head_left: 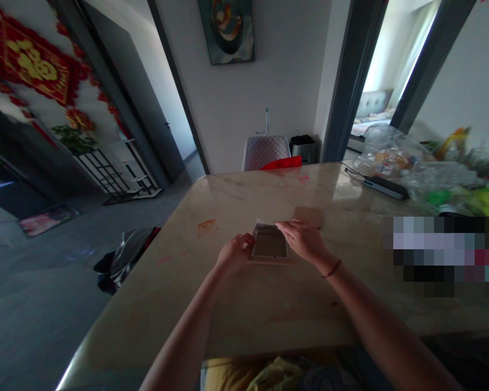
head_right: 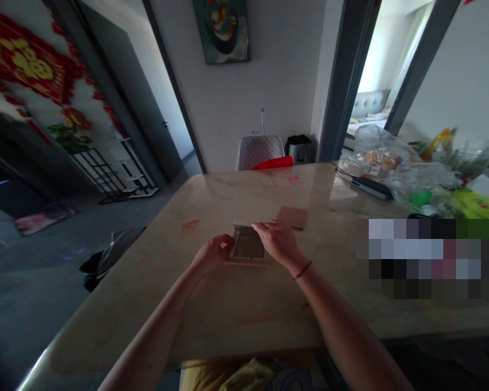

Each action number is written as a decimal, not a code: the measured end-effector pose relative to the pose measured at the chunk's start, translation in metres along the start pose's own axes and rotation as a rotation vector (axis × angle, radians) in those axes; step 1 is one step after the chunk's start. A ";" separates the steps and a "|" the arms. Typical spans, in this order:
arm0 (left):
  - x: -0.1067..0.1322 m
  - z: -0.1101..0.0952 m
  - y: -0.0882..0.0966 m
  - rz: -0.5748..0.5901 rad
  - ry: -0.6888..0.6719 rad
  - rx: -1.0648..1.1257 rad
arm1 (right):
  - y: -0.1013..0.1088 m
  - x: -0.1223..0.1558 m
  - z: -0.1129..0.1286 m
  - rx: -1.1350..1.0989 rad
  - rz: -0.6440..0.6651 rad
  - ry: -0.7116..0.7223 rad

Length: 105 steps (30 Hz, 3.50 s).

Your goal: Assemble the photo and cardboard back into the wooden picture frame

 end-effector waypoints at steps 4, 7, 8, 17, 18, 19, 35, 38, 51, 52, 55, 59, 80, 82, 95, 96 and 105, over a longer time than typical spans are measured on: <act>-0.001 0.004 0.001 0.015 0.107 0.101 | 0.000 0.001 0.000 -0.027 0.029 0.019; -0.002 0.004 0.000 0.006 0.101 0.147 | 0.002 0.001 -0.002 -0.005 -0.018 -0.044; -0.002 0.004 0.000 -0.007 0.100 0.151 | 0.003 0.001 -0.002 0.002 -0.040 -0.069; -0.004 0.009 0.002 -0.107 0.071 0.147 | 0.012 0.001 0.008 0.073 -0.071 0.046; -0.004 0.010 0.001 -0.103 0.070 0.138 | 0.013 0.001 0.008 0.072 -0.071 0.052; -0.004 0.010 0.001 -0.098 0.073 0.128 | 0.013 0.001 0.009 0.073 -0.064 0.056; -0.002 0.004 -0.003 0.056 -0.059 0.137 | 0.003 0.001 0.021 0.148 0.089 0.098; -0.007 0.009 -0.009 0.054 0.017 0.253 | -0.003 0.004 0.017 0.071 0.177 0.153; -0.014 0.019 -0.015 0.088 0.012 0.418 | -0.024 0.009 -0.005 -0.114 0.221 0.052; -0.015 0.019 -0.015 0.092 -0.003 0.416 | -0.026 0.009 -0.007 -0.119 0.227 0.034; -0.015 0.019 -0.014 0.071 -0.012 0.352 | -0.032 0.011 -0.010 -0.153 0.232 0.003; -0.011 0.015 -0.016 0.004 0.063 0.264 | -0.039 0.013 -0.016 -0.220 0.224 -0.007; -0.012 0.014 -0.029 -0.150 0.216 0.352 | -0.034 0.023 -0.070 0.302 0.340 -0.827; -0.012 0.014 -0.028 -0.147 0.213 0.346 | -0.035 0.024 -0.072 0.304 0.405 -0.843; -0.011 0.012 -0.027 -0.137 0.192 0.338 | -0.034 0.023 -0.092 0.305 0.316 -0.773; -0.011 0.013 -0.027 -0.137 0.193 0.336 | -0.034 0.022 -0.091 0.325 0.323 -0.751; -0.012 0.014 -0.028 -0.132 0.191 0.328 | -0.034 0.014 -0.071 0.482 0.434 -0.598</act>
Point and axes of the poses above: each hand's wrist, its own x-axis away from the middle knuckle, its own y-axis out of the back of the hand, z = x × y, the point moved 2 cm from there along -x, towards the middle knuckle, and after that the axes turned 5 degrees about x, right-handed, at the moved point
